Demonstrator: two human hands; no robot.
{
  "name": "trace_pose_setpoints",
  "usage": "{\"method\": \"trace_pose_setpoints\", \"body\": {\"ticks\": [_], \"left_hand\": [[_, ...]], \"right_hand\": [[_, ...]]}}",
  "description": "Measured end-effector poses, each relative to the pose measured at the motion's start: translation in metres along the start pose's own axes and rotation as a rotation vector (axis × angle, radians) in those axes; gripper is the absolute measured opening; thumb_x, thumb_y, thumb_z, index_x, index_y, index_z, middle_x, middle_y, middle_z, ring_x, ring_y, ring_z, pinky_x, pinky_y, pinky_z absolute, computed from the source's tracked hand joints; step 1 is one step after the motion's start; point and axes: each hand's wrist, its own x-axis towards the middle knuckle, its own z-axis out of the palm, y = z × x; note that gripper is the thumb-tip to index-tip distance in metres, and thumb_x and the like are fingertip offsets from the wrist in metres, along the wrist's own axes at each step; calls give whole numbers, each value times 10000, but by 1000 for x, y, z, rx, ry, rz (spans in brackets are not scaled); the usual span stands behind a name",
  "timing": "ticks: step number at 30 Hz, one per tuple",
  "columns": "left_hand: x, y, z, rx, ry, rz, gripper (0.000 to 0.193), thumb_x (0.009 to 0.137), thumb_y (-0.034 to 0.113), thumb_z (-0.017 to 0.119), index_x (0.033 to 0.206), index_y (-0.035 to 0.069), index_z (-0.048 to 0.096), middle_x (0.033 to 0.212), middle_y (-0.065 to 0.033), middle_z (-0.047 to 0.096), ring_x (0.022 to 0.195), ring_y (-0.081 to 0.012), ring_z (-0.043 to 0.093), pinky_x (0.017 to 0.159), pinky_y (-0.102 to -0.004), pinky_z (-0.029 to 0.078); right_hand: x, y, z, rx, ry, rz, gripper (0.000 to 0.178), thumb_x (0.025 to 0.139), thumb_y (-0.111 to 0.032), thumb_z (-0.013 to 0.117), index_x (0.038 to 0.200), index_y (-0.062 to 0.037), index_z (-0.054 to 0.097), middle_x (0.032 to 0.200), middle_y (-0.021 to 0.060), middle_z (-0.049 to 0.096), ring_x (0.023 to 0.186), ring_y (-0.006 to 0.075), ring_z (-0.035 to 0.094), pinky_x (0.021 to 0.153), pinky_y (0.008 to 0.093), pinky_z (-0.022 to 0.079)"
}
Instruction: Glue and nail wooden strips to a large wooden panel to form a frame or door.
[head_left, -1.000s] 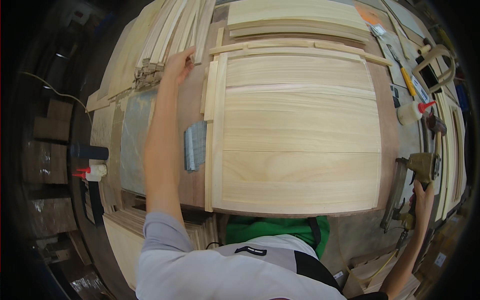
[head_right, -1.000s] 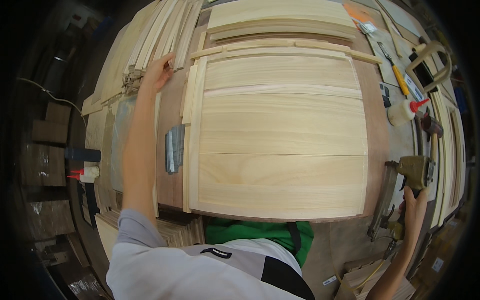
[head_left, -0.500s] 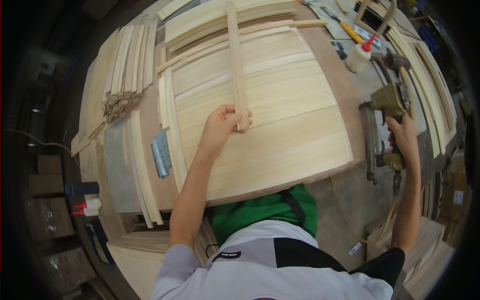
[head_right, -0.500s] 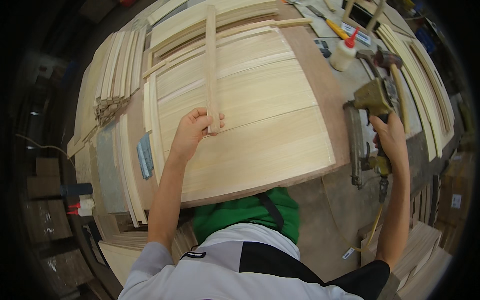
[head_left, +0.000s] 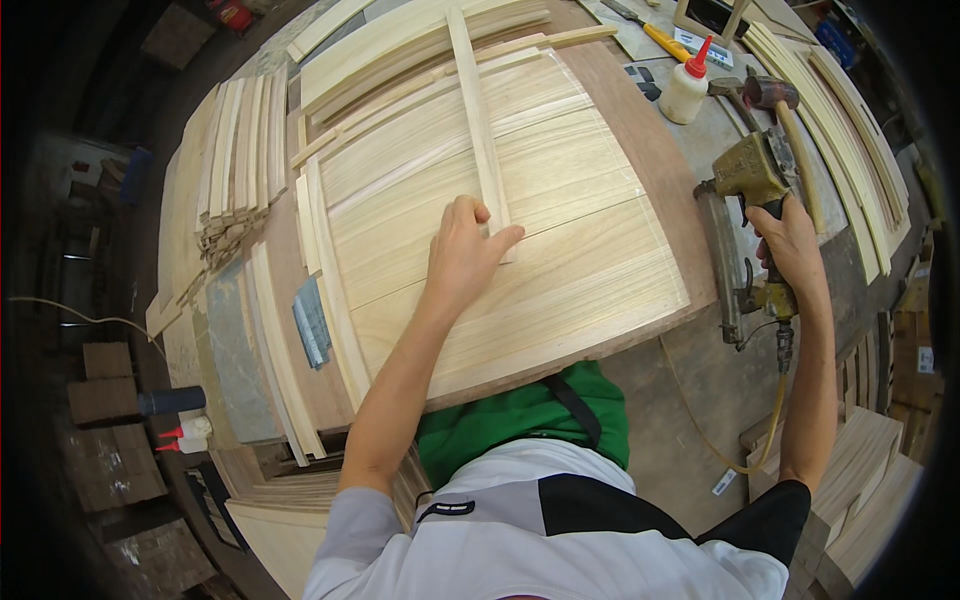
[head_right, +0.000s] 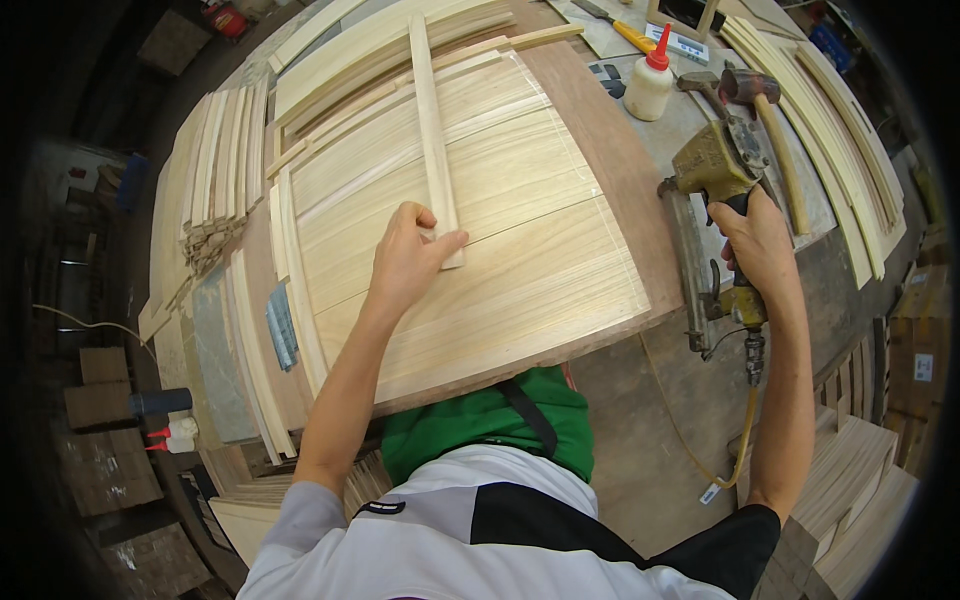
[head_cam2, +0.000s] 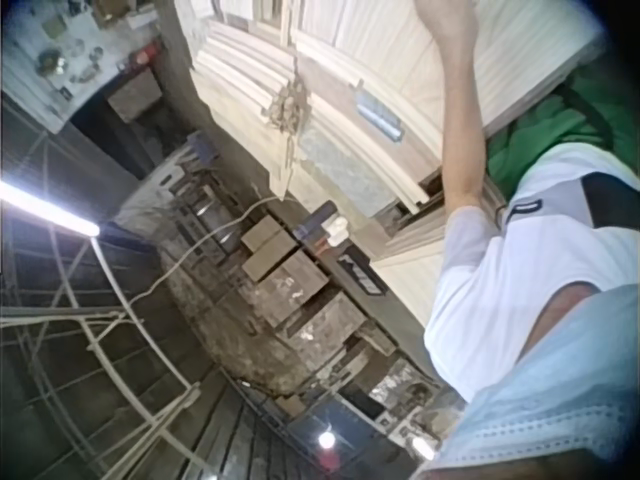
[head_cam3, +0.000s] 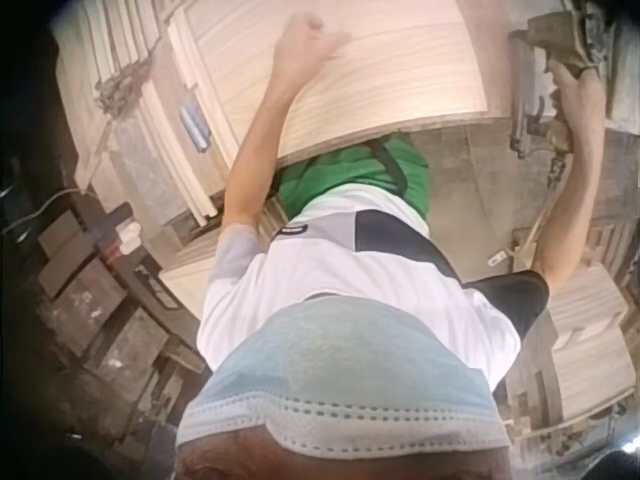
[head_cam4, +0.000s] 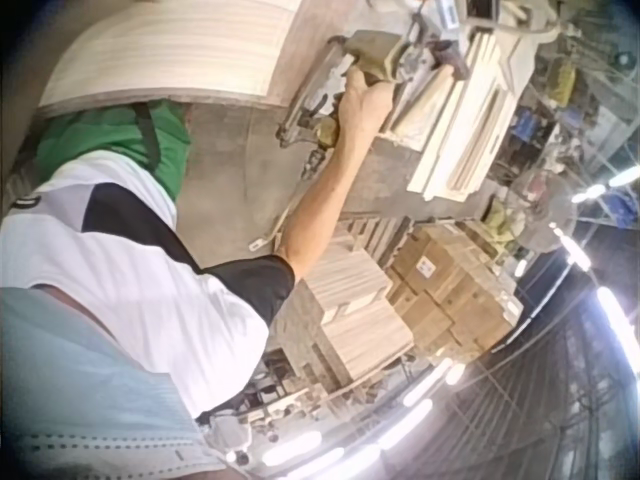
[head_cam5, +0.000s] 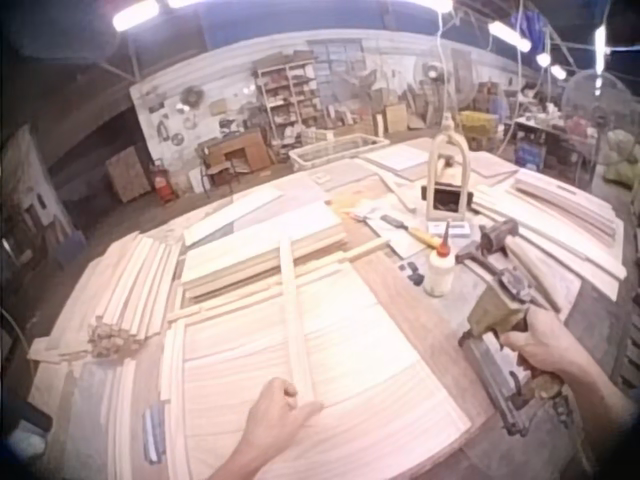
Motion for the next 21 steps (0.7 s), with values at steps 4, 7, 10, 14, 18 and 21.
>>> {"method": "trace_pose_setpoints", "body": {"ticks": [4, 7, 10, 14, 18, 21], "left_hand": [[61, 3, 1, 288, 136, 181, 439, 823, 372, 685, 934, -31, 550, 1000, -217, 524, 885, -354, 563, 784, -430, 478], [129, 3, -4, 374, 294, 239, 415, 836, 343, 664, 967, -37, 559, 1014, -240, 559, 924, -381, 578, 795, -450, 481], [173, 13, -11, 461, 282, 218, 416, 843, 317, 638, 1002, -58, 556, 1007, -273, 610, 950, -409, 607, 822, -470, 488], [185, 24, -18, 574, 129, 224, 482, 831, 298, 598, 1074, -111, 520, 979, -321, 645, 944, -440, 640, 854, -482, 501], [157, 56, -3, 432, 154, 287, 541, 827, 302, 569, 1273, 10, 475, 935, -291, 664, 893, -423, 658, 829, -468, 513], [130, 93, 20, 374, -14, 231, 536, 831, 303, 544, 1312, 74, 480, 920, -255, 680, 876, -404, 667, 816, -456, 521]], "right_hand": [[2, 4, -1, -9, -8, 27, 290, 854, -213, 602, 956, 43, 509, 635, 46, 530, 470, 116, 539, 431, 281, 453], [2, 0, 2, -7, 0, 12, 300, 852, -214, 605, 958, 50, 513, 634, 54, 537, 472, 119, 540, 437, 286, 457], [3, 2, 3, -2, -2, 8, 307, 849, -214, 608, 961, 56, 514, 640, 66, 546, 477, 123, 545, 444, 289, 461], [3, 5, 3, -3, -5, 29, 321, 847, -221, 606, 953, 67, 515, 645, 78, 551, 486, 132, 555, 456, 291, 468], [8, 8, 0, -27, -22, 48, 325, 842, -226, 609, 936, 72, 517, 654, 87, 552, 490, 135, 560, 461, 294, 473], [5, 7, -3, -30, -27, 54, 325, 841, -223, 608, 942, 74, 519, 659, 84, 552, 491, 135, 560, 461, 295, 475]]}}
